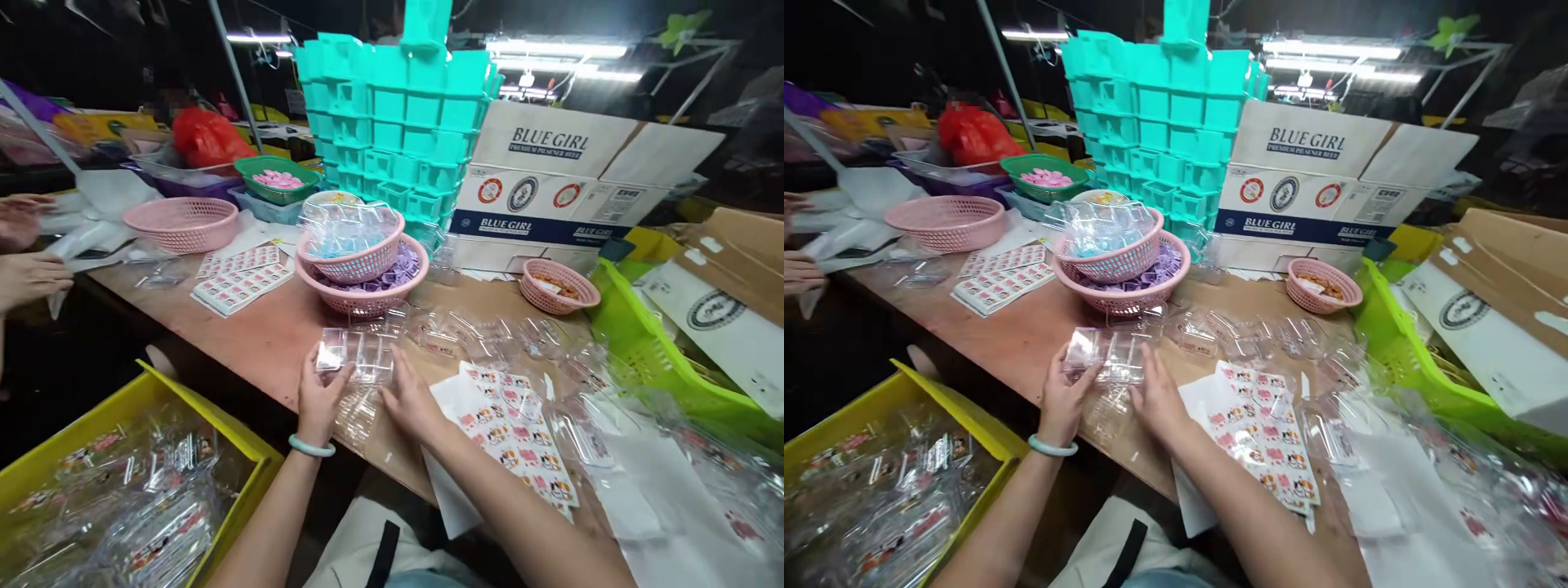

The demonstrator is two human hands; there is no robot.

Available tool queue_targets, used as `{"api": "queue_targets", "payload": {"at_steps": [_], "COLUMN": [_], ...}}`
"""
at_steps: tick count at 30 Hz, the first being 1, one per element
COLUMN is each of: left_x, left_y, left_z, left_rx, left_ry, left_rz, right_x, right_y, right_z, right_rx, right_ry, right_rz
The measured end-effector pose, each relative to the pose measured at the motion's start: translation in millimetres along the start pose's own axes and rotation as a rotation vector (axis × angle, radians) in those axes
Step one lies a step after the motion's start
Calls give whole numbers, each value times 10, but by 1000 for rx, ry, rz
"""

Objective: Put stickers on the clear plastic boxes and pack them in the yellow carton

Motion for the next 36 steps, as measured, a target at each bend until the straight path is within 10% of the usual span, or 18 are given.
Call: {"api": "queue_targets", "payload": {"at_steps": [7, 11, 16, 20, 23, 36], "left_x": [-1052, -1266, -948, -118, 290, -608], "left_y": [-65, 186, 542, 405, 207, 95], "left_z": [-873, -1392, -1215, -993, -936, -997], "left_rx": [86, 132, 439, 570, 543, 602], "left_ry": [404, 468, 480, 52, -146, -66], "left_rz": [-114, -249, -626, -814, -1010, -1052], "right_x": [863, 811, 39, -457, -420, 676], "right_y": [-639, -893, -642, -173, -72, -710], "right_z": [-936, -1270, -969, -921, -962, -1185], "right_rx": [-70, -139, -214, -39, -61, -407], "right_ry": [-163, -154, 172, 249, 190, 31], "right_rz": [-15, 100, 259, 519, 533, 378]}}
Point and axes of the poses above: each hand's wrist, its own z-axis away from the middle knuckle, its own x-axis out of the palm, y = z × x, the point moved 4 cm from there along -z, towards the middle knuckle, and after that the axes turned 2 degrees about -y, right-handed, at the moved point
